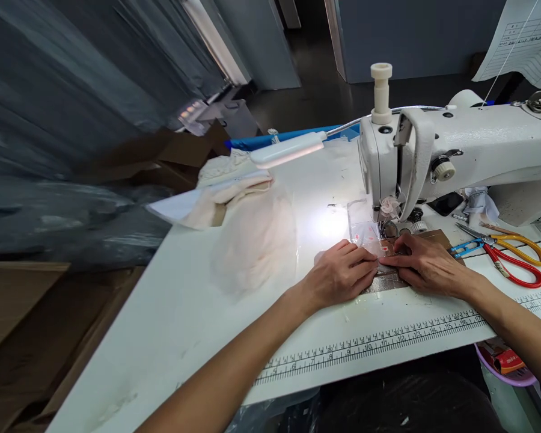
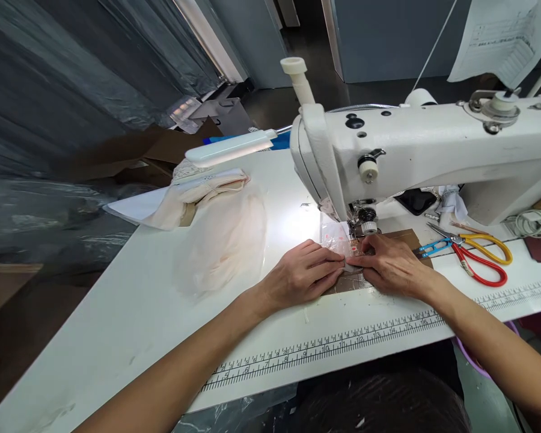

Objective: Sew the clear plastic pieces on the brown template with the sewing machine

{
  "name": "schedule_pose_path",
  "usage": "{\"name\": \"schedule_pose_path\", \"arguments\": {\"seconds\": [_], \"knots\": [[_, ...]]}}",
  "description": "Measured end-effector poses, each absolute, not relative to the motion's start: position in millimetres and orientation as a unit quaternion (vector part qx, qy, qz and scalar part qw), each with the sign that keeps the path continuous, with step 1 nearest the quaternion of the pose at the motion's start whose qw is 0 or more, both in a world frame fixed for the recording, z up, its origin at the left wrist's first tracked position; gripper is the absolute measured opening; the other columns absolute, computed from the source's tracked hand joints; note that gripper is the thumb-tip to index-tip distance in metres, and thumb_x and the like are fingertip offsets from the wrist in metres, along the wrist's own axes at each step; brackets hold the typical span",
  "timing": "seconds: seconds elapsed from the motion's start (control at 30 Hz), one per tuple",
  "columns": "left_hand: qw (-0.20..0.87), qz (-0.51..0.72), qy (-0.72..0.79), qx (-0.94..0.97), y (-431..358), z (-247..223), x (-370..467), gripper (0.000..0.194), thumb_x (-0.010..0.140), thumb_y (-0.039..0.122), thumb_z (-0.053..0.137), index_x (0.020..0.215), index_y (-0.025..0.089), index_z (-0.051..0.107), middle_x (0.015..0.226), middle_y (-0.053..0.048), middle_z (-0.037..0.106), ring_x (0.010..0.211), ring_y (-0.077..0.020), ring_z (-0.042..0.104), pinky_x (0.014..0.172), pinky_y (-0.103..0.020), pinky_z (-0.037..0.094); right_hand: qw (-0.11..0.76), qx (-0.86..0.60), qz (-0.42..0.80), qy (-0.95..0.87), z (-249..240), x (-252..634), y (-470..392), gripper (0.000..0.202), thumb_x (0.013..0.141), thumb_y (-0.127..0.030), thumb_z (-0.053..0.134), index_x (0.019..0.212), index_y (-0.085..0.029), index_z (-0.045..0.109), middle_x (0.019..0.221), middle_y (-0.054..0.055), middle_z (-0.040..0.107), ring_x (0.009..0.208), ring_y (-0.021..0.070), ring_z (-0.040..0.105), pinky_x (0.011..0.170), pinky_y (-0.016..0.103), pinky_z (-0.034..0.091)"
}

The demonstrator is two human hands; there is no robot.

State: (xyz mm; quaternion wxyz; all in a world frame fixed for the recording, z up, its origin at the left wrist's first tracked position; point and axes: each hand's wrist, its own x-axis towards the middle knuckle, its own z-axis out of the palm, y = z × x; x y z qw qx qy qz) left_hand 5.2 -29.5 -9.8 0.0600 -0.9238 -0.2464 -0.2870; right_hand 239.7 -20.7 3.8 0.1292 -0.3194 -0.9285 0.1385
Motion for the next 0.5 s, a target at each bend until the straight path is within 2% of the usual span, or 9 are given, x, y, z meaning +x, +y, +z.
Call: {"name": "schedule_pose_path", "arguments": {"seconds": [0.1,0.17,0.27,0.4,0.5], "knots": [[0.063,-0.290,-0.244,-0.923,-29.7,-10.4,4.2,0.015,0.092,0.015,0.051,0.088,0.018,0.065,0.091,-0.003,0.071,0.070,-0.0131,0.061,0.063,-0.031,0.046,0.120,-0.324,0.134,-0.929,5.4,238.5,-21.5,0.039,0.092,-0.017,0.046,0.121,-0.029,0.069,0.109,0.010,0.059,0.099,0.0219,0.056,0.081,0.036,0.051],[0.075,-0.306,-0.246,-0.917,-29.7,-9.2,2.7,0.013,0.091,0.024,0.054,0.091,0.018,0.065,0.092,-0.004,0.071,0.072,-0.0148,0.061,0.064,-0.032,0.045,0.121,-0.324,0.135,-0.928,5.9,238.3,-21.8,0.038,0.092,-0.018,0.045,0.121,-0.028,0.068,0.110,0.011,0.059,0.099,0.0222,0.056,0.082,0.038,0.052],[0.090,-0.341,-0.272,-0.895,-28.8,-5.3,-1.1,0.028,0.090,0.043,0.053,0.093,0.017,0.063,0.090,-0.006,0.070,0.072,-0.0176,0.060,0.063,-0.034,0.043,0.125,-0.326,0.136,-0.927,5.7,238.2,-22.3,0.038,0.093,-0.020,0.045,0.122,-0.027,0.068,0.111,0.011,0.059,0.098,0.0218,0.057,0.084,0.039,0.052],[0.100,-0.323,-0.301,-0.892,-25.9,-2.7,-5.3,0.034,0.094,0.047,0.047,0.096,0.017,0.061,0.095,-0.008,0.072,0.072,-0.0194,0.059,0.062,-0.035,0.041,0.132,-0.328,0.127,-0.927,3.4,237.9,-22.7,0.038,0.093,-0.020,0.044,0.121,-0.026,0.069,0.109,0.011,0.059,0.096,0.0213,0.058,0.084,0.038,0.052],[0.083,-0.294,-0.299,-0.904,-24.0,-4.9,-6.2,0.040,0.096,0.050,0.044,0.102,0.014,0.060,0.103,-0.011,0.071,0.077,-0.0209,0.060,0.065,-0.036,0.045,0.142,-0.324,0.124,-0.927,1.4,237.9,-22.6,0.037,0.092,-0.020,0.044,0.119,-0.025,0.069,0.108,0.012,0.059,0.096,0.0216,0.058,0.083,0.038,0.052]]}}
